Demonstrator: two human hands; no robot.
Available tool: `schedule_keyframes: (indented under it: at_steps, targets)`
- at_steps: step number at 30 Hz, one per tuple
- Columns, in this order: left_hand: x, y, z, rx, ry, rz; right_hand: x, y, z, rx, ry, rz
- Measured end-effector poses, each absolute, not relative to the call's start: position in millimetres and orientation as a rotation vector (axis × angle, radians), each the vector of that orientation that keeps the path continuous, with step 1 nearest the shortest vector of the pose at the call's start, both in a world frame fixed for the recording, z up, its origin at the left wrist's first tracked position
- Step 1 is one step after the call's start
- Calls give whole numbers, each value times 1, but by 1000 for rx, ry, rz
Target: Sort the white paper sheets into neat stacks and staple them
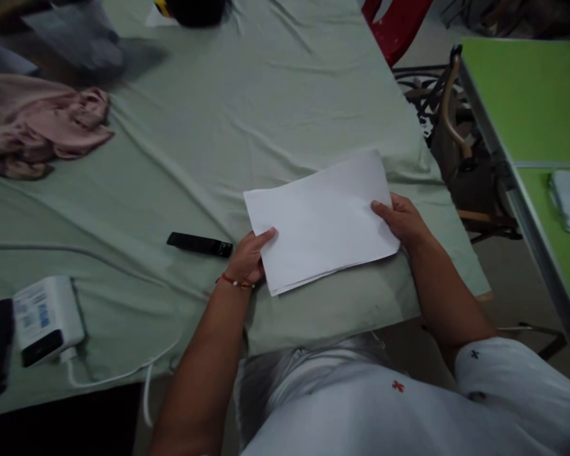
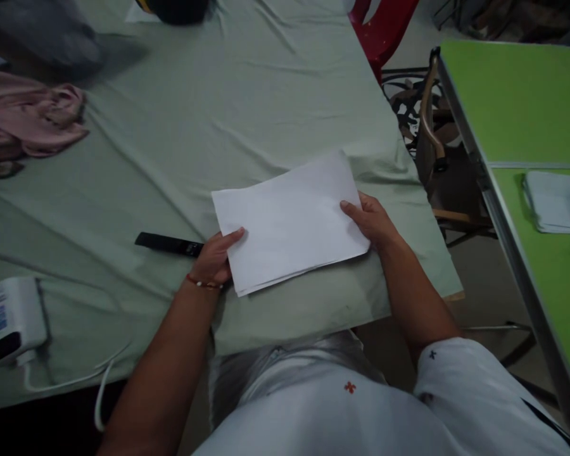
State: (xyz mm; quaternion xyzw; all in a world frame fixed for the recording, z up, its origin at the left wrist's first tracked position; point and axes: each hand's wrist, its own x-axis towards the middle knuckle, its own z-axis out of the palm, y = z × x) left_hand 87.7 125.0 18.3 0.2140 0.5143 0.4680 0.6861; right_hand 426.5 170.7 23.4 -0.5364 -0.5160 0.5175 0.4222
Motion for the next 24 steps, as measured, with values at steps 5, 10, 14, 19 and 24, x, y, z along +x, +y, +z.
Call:
schedule_keyframes:
  at_steps: [5, 10, 14, 19, 24]
  targets:
    - [78, 131, 13, 373, 1088, 991, 425, 175, 29, -1497, -1496, 523]
    - [72, 134, 12, 296, 1021, 937, 391, 141, 63, -1209, -1909, 435]
    - [72, 135, 14, 265, 992, 898, 350, 111, 62, -830, -2230, 459]
    - [73, 135, 21, 217, 966, 845, 315, 100, 40, -770, -2332, 376]
    - [74, 135, 22, 204, 922, 833, 306, 103, 37, -715, -2473, 372]
